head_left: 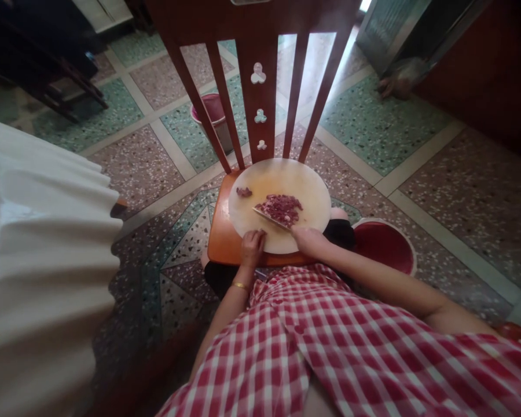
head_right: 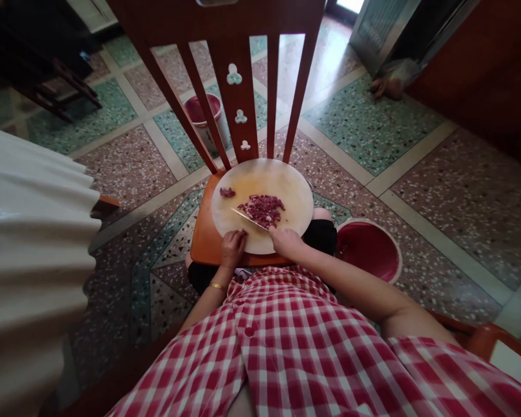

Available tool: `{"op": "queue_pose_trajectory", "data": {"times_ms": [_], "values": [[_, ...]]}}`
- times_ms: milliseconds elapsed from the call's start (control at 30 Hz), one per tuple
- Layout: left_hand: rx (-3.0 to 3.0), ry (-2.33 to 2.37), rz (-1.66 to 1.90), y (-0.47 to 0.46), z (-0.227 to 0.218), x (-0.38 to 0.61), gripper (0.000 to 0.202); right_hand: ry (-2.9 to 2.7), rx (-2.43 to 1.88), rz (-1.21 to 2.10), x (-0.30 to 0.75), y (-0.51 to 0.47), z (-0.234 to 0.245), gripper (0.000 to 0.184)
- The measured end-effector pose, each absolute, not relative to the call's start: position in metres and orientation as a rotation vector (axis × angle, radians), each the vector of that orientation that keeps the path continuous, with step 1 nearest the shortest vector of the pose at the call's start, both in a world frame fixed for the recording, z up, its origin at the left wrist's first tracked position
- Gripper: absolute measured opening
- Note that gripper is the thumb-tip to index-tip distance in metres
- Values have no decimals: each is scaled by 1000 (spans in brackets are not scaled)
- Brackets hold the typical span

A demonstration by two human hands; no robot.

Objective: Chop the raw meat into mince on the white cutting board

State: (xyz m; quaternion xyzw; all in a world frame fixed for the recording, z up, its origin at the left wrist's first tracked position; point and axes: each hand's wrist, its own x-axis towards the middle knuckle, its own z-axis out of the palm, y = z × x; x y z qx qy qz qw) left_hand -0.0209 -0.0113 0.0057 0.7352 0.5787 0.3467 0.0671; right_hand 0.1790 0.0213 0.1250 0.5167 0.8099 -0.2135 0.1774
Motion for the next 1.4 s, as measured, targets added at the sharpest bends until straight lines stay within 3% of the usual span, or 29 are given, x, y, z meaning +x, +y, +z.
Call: {"op": "queue_pose_trajectory", "data": {"times_ms": [267,567,900,1167,1400], "values": [[2212,1761,1058,-14,-1,-22,17,2332,1418,-709,154,7,128,21],[2276,1815,1045,-13,-7,-21,17,2512,1301,-626,104,27,106,33],[2214,1823,1088,-11,-2,-18,18,2282,1454,-573,183,11,116,29],[2204,1828,1117,-12,-4,-19,18,2285,1394,-741,160,13,133,26],[2160,1762,1102,-10,-6,-19,17,2335,1312,-717,133,29,119,27]]}}
